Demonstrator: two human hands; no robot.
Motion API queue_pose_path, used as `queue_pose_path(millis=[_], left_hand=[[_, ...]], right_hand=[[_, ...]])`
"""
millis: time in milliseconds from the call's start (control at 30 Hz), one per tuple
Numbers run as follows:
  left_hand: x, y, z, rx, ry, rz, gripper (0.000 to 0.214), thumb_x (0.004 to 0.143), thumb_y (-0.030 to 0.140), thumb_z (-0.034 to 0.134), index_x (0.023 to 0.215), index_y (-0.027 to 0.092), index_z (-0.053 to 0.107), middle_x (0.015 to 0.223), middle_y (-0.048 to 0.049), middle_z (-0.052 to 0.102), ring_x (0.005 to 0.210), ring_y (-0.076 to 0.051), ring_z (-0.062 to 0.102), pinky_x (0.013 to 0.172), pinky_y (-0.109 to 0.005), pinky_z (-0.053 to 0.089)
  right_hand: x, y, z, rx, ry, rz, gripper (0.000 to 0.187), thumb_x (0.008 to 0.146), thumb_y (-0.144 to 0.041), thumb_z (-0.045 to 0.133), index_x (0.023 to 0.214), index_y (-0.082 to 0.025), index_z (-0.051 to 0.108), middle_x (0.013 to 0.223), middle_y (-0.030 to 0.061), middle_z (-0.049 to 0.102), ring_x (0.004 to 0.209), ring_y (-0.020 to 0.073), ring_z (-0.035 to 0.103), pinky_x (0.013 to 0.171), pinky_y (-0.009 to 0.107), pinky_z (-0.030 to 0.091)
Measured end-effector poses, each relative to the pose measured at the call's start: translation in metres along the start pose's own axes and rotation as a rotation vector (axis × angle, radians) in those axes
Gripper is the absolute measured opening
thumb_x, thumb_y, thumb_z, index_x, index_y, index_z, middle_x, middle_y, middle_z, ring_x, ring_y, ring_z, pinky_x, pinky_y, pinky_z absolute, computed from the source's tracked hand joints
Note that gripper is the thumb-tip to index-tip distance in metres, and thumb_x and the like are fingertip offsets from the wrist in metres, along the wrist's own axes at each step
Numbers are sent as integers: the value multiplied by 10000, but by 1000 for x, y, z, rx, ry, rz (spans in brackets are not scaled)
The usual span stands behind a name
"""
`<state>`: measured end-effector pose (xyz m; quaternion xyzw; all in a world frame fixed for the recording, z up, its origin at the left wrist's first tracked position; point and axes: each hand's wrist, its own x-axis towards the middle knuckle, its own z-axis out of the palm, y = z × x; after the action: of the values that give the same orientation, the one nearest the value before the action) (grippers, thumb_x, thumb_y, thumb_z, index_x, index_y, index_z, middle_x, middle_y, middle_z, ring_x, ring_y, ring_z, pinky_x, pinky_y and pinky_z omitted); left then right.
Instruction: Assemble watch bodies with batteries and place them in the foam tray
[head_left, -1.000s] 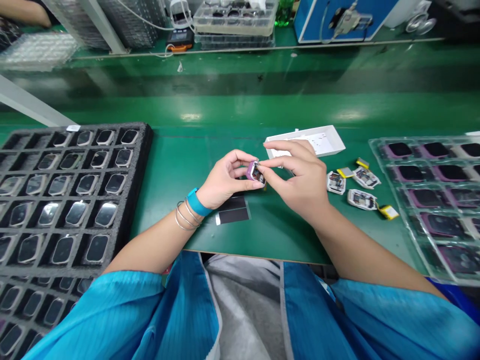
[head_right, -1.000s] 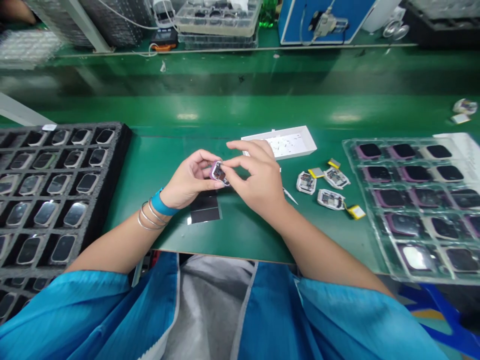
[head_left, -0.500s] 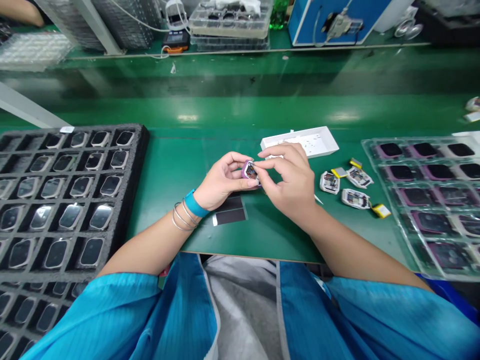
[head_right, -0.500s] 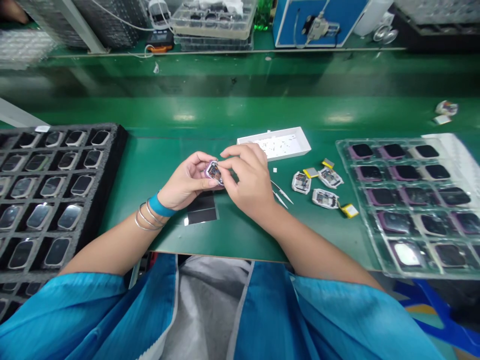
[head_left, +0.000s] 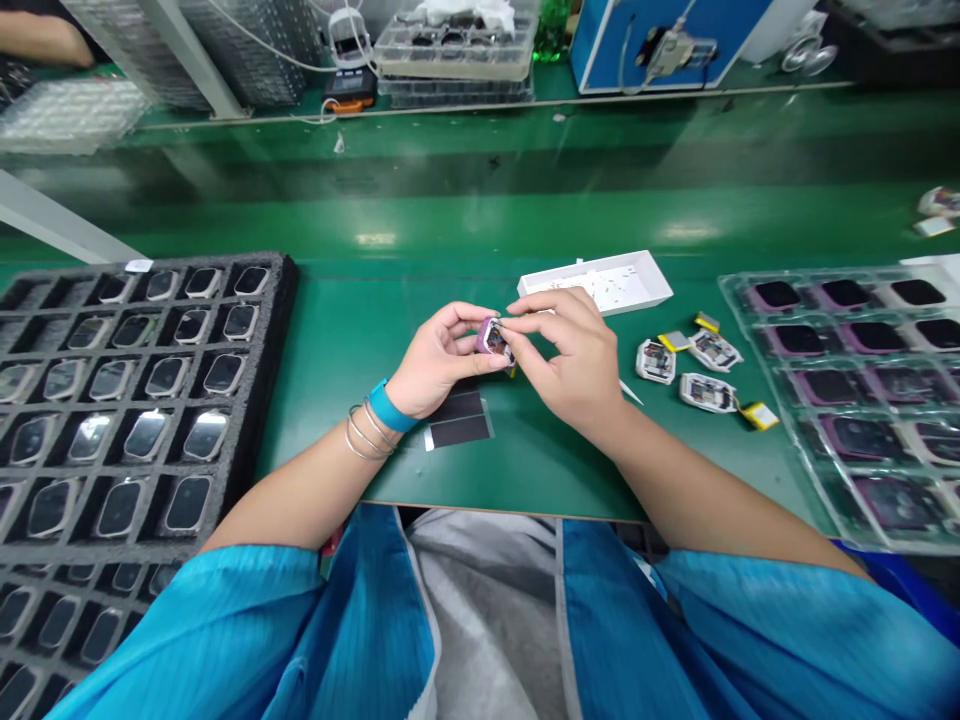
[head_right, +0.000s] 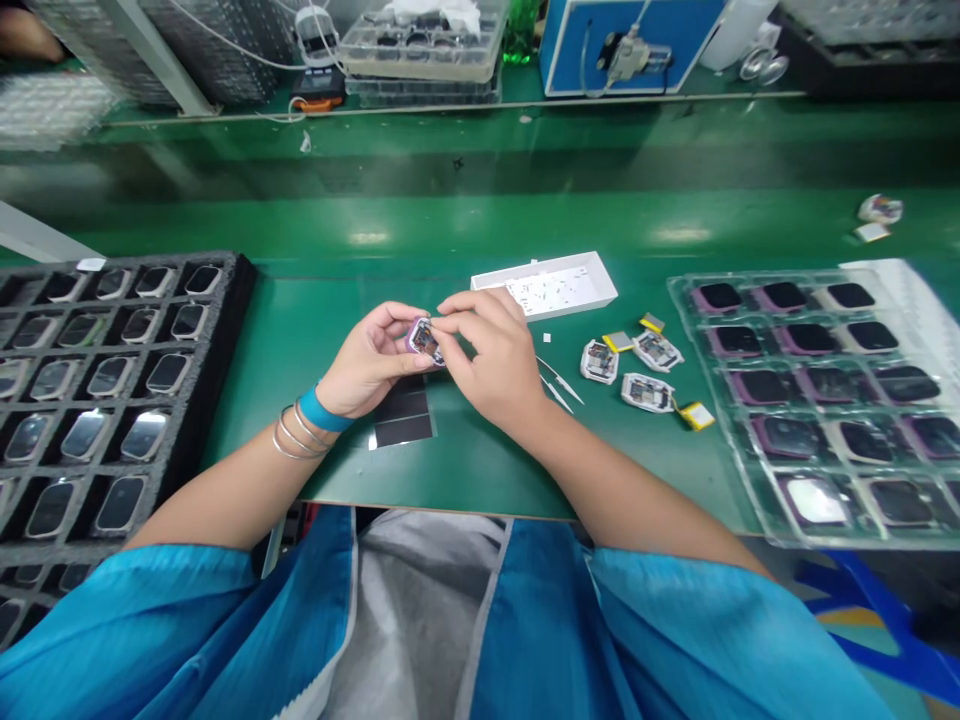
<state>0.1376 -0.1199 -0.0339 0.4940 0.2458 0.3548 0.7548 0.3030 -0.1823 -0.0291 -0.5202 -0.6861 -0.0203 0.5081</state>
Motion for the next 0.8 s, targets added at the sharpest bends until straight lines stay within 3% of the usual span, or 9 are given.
queue_pose_path(millis=[400,533,700,800], left_hand=[[0,5,-1,76,-69,112,575,532,299,1001,994,216,670,1068,-22,701,1022,-172,693,994,-343,568],[-2,8,0,38,-82,44,570,542,290,994,1013,217,681,1082,-29,712,1002,-175,698,942,-337,598],[-1,13,-7,39,-113,0,540,558,249,985,1026,209,719,1061,-29,722,953,-167,706,914,-338,615],[1,15,-11,9,-136,-86,547,614,292,963,1102,222,727,1073,-39,729,944,-182,718,885,-366,632]], right_hand=[[2,-9,-7,-27,47,21,94,904,-268,673,872,-280,760,935,48,745,882,240,684,906,485,543],[1,-9,-6,0,73,-7,117,919,-241,668,845,-279,750,910,35,749,861,229,693,958,493,524],[0,-3,-1,101,60,15,97,911,-223,685,847,-253,750,885,31,763,831,211,709,807,393,563],[1,1,-1,140,-4,45,42,891,-230,710,879,-240,749,906,32,771,848,210,716,817,378,569]])
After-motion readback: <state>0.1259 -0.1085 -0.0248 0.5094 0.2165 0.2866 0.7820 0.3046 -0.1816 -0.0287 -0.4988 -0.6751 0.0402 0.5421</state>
